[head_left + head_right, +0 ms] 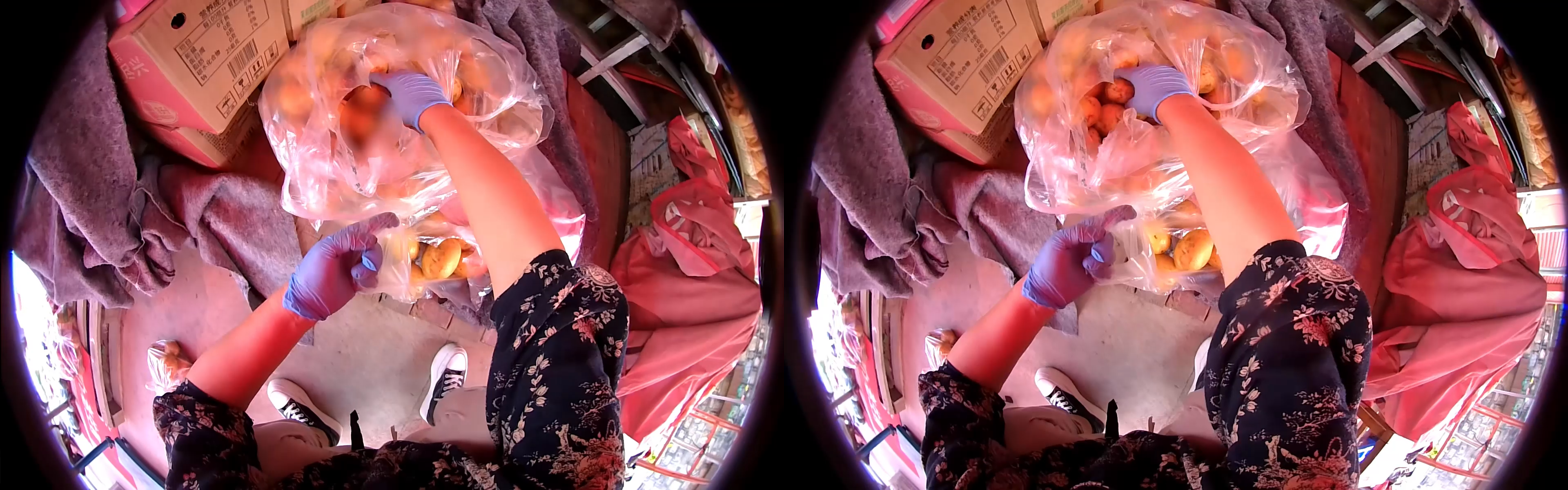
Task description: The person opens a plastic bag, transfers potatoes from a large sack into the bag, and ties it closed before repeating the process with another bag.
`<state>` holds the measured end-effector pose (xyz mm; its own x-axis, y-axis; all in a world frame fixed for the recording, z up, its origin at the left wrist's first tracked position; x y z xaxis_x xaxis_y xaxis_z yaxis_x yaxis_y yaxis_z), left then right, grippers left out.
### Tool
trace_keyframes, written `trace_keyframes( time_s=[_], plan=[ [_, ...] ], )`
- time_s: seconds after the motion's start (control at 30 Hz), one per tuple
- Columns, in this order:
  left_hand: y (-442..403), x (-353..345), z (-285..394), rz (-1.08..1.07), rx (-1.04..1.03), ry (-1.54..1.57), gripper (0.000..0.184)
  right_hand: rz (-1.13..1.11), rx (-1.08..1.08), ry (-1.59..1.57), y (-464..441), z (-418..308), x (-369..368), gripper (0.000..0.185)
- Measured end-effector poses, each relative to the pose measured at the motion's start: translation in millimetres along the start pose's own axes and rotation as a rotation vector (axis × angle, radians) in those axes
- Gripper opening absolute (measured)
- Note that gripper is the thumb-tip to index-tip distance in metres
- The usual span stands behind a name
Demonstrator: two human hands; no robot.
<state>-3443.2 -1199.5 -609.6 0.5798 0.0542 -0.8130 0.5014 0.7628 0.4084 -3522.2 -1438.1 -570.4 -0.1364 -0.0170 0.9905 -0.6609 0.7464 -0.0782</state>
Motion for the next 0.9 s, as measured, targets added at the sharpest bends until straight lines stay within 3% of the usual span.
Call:
trace_keyframes(
  time_s=[0.13, 0.27, 0.37, 0.47, 0.53, 0.67, 0.8, 0.83, 0.87, 0.9],
  plan=[
    [8.8, -1.0, -5.1, -0.012, 0.002, -0.009, 0.043, 0.144, -0.221, -0.984, 36.8, 45.2, -15.3, 0.060],
    [13.4, 1.3, -9.4, 0.021, -0.029, -0.027, 0.047, 0.263, -0.212, -1.755, 120.9, 52.0, 10.7, 0.057],
    [12.4, -4.3, -9.8, -0.037, -0.024, -0.001, 0.049, 0.068, -0.166, -2.043, 188.8, 32.4, 31.7, 0.056],
    [12.5, -5.9, -21.0, -0.020, 0.012, 0.031, 0.048, -0.179, -0.267, -2.230, 248.6, 6.9, 9.3, 0.056],
    [15.1, -16.2, -21.2, -0.092, 0.090, 0.036, 0.047, -0.194, -0.411, -2.094, 274.1, -5.7, -24.0, 0.057],
    [18.2, -25.8, -36.3, -0.085, 0.162, 0.110, 0.049, -0.269, -0.383, -1.497, 262.1, -37.6, -69.4, 0.055],
    [22.0, -30.2, -32.8, -0.039, 0.139, 0.149, 0.053, 0.115, -0.182, -0.875, 240.9, -59.5, -56.5, 0.043],
    [23.7, -28.8, -27.4, 0.018, 0.095, 0.125, 0.058, 0.189, -0.141, -0.857, 236.8, -56.3, -60.4, 0.045],
    [25.4, -25.4, -22.4, 0.075, 0.047, 0.104, 0.062, 0.162, -0.154, -0.814, 237.3, -51.5, -62.8, 0.047],
    [26.8, -23.3, -19.0, 0.003, 0.049, 0.126, 0.062, 0.134, -0.164, -0.769, 238.0, -47.4, -57.6, 0.050]
  ],
)
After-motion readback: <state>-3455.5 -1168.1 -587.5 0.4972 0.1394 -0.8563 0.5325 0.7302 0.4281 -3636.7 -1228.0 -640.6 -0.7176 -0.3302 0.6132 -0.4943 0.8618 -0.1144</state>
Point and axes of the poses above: each hand's wrist, its own y-axis away from the middle knuckle, its own x-axis out of the back of the hand, z = x × y, the point moved 4 cm from there along -y, towards the middle knuckle, and after that the axes turned 2 degrees about z, right-handed, at the moved point
